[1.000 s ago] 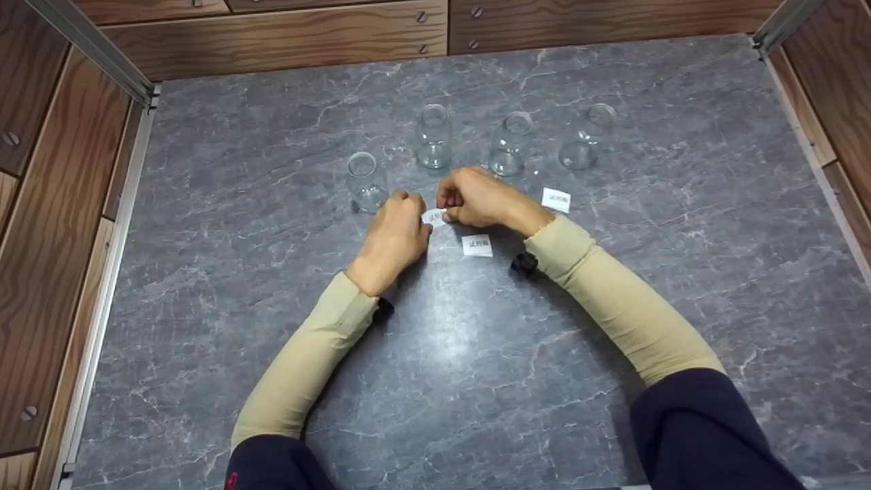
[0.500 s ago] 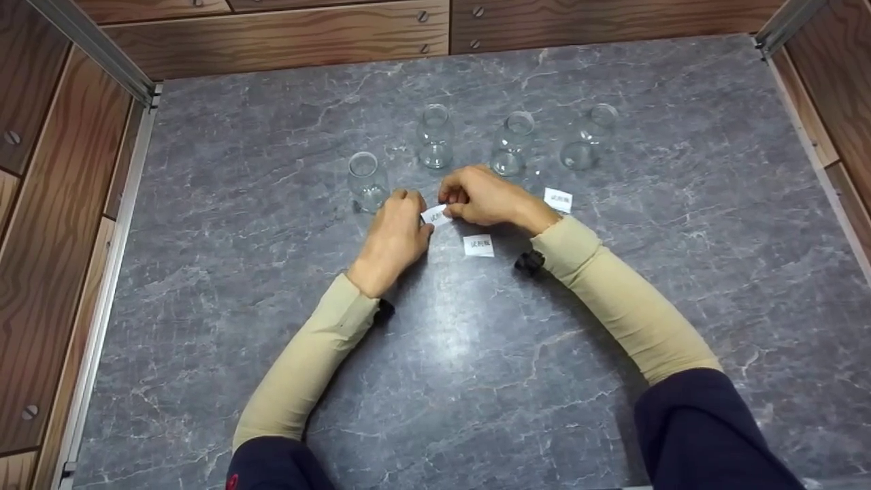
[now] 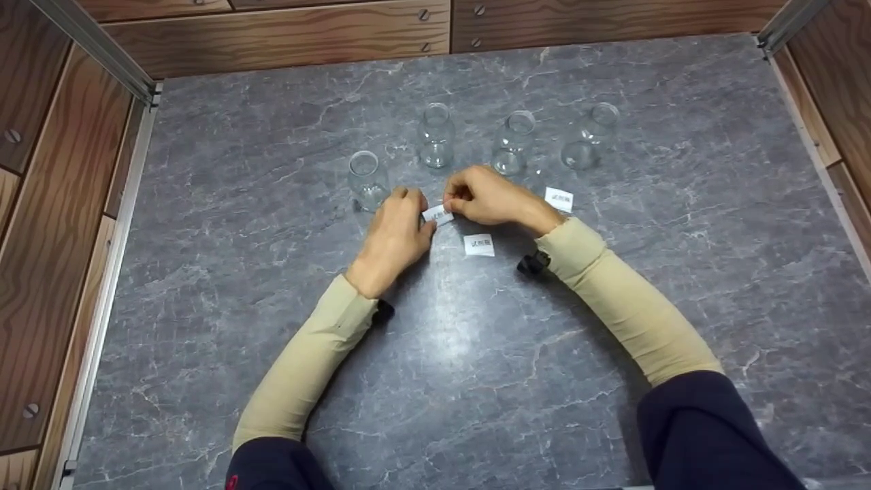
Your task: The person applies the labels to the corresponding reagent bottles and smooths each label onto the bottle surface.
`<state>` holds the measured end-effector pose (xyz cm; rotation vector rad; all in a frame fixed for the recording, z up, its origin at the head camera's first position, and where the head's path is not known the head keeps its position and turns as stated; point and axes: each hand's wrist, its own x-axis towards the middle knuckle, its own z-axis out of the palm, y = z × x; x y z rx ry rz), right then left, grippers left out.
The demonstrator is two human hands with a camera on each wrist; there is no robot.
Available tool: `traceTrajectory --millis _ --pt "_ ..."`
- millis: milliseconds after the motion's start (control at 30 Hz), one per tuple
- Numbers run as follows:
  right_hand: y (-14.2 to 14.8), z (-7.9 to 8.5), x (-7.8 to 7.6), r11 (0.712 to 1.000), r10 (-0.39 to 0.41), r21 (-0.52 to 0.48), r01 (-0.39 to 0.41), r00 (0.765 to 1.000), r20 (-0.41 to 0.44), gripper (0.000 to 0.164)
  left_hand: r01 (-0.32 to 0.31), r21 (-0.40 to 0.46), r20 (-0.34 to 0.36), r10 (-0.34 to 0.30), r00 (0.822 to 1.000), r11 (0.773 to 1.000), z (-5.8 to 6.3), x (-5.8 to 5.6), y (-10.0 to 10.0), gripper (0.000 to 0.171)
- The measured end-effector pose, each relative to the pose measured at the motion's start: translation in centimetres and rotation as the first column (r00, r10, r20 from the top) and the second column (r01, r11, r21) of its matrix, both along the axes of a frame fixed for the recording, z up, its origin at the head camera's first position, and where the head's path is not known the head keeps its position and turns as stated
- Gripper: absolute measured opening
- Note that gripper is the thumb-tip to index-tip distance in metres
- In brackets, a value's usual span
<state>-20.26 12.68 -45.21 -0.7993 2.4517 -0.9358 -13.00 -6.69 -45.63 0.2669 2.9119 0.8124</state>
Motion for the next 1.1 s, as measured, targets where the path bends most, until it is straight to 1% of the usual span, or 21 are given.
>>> traceTrajectory --millis 100,200,333,433,533,633,767,933,1100 --pt "0.3 0.3 0.5 1.0 -0.004 -0.031 0.003 1.0 -0.008 0.009 0.001 0.031 0.006 -0.001 1.0 1.0 0.4 -0.1 -0.2 0.022" --pt "0.6 0.8 1.1 0.998 -0.018 -0.066 0.016 0.999 -0.026 0.01 0.008 0.115 0.028 -0.011 1.0 0.993 1.0 -0.2 -0.5 0.019" --pt "1.1 1.5 1.8 0.994 -0.062 -0.097 0.059 0.998 -0.022 0.007 0.028 0.237 0.058 -0.043 0.997 0.971 1.8 -0.2 -0.9 0.015" --pt "1.7 1.9 2.5 0.989 -0.087 -0.122 0.084 0.996 -0.014 0.005 0.041 0.301 0.075 -0.067 0.995 0.953 2.4 -0.1 -1.0 0.015" --pt "2.1 2.3 3.1 0.983 -0.095 -0.16 0.091 0.995 -0.015 0.005 0.039 0.357 0.096 -0.079 0.992 0.933 3.0 0.2 -1.0 0.014" --pt "2.5 2.8 3.7 0.976 -0.103 -0.194 0.097 0.994 -0.022 0.005 0.031 0.389 0.113 -0.081 0.99 0.921 3.6 0.4 -0.9 0.013" --pt "2.8 3.3 4.4 0.968 -0.129 -0.223 0.115 0.99 -0.052 0.004 0.034 0.397 0.115 -0.087 0.99 0.917 4.2 0.7 -0.7 0.013" --pt "3.1 3.6 5.1 0.96 -0.146 -0.254 0.121 0.986 -0.084 0.004 0.06 0.397 0.09 -0.104 0.991 0.916 4.6 1.1 -0.6 0.013" --pt "3.3 3.8 5.5 0.955 -0.151 -0.271 0.121 0.984 -0.092 0.004 0.087 0.41 0.058 -0.121 0.991 0.908 4.7 1.2 -0.5 0.014"
